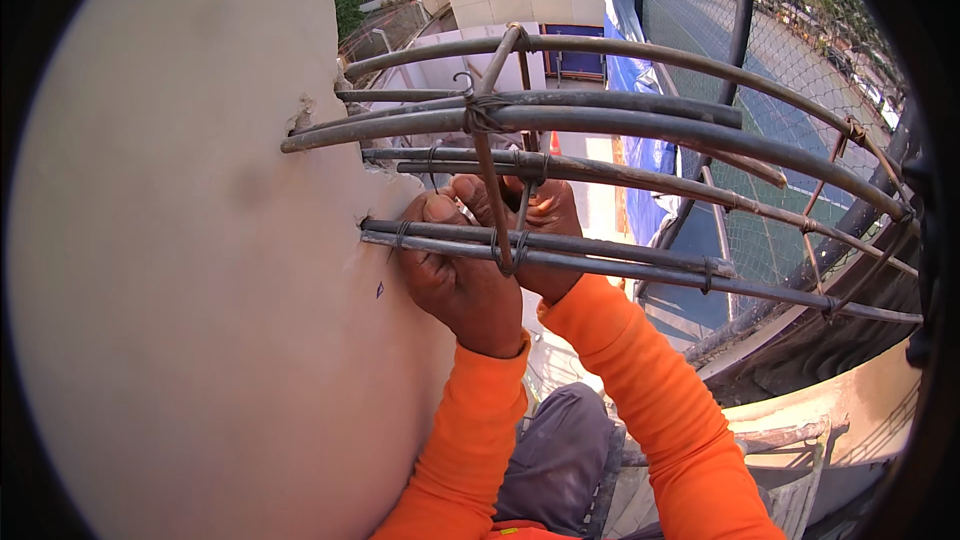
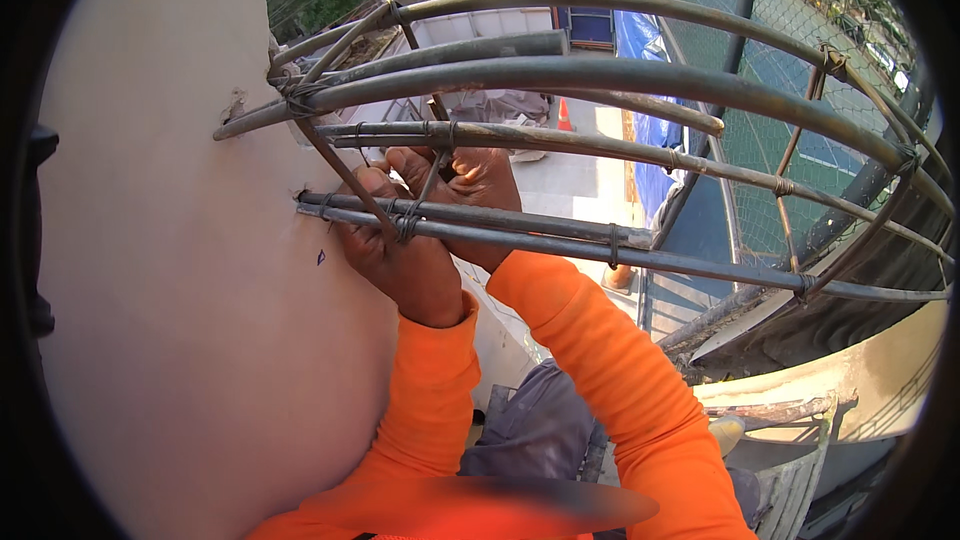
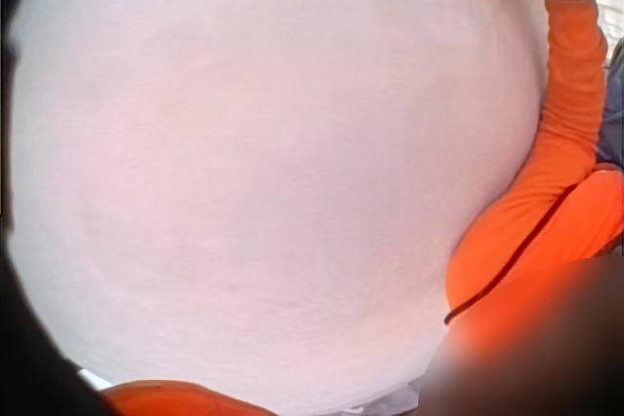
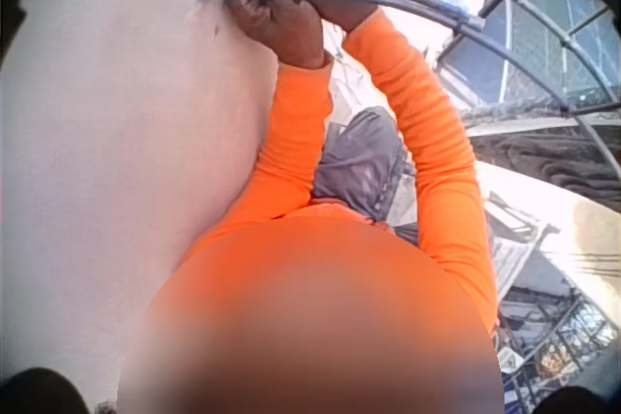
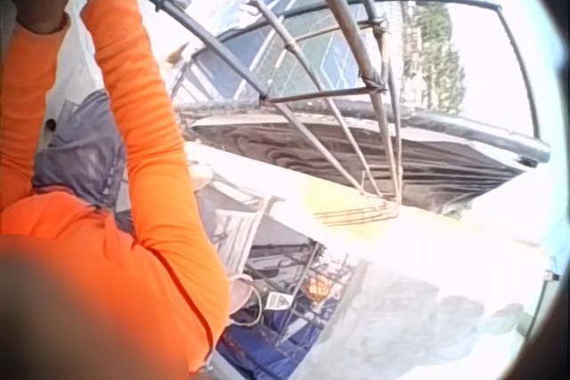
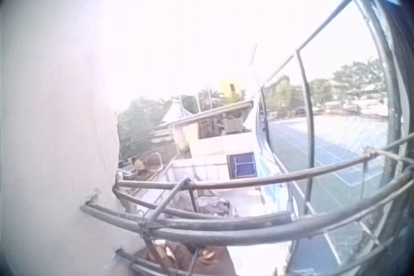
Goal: The person secures metal scaffolding poles to a wall using wire ties. They wrap wire around the poles, twist it with pliers, and trim the excess. The person repeats this process at multiple connection points along the scaffolding frame.
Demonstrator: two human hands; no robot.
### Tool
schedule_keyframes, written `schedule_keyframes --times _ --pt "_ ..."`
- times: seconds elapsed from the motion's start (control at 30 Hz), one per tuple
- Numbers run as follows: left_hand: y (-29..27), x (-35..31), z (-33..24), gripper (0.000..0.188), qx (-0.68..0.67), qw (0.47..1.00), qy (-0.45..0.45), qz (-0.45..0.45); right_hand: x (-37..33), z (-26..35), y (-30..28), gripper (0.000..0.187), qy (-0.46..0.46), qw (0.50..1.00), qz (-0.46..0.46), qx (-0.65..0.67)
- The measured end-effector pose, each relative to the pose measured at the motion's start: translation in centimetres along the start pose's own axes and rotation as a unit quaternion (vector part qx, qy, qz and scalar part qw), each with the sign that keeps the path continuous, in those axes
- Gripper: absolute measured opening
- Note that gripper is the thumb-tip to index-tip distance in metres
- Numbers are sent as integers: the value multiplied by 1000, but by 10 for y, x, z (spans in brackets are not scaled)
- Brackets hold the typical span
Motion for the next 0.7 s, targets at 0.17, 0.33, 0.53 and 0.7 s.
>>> schedule_keyframes --times 0.17,0.33,0.53,0.7 --pt "-1 -3 1 29 -13 1000 -19 -7 -1 23 2 21 -120 985 -6 -127" --pt "1 -2 2 26 -71 997 -35 4 7 22 7 20 -21 997 39 -64" --pt "-4 -8 4 23 -38 998 -21 -34 16 25 15 16 -43 989 24 -140" --pt "-12 -16 -2 26 17 999 31 -24 13 20 13 19 -3 990 8 -138"
Point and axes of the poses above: each hand's wrist, its own x-axis towards the middle knuckle, its own y-axis out of the palm, z = x × y, the point moved 9 cm from there along x, towards the middle knuckle, and after that the axes turned 2 degrees about -y, right-handed, at the moved point
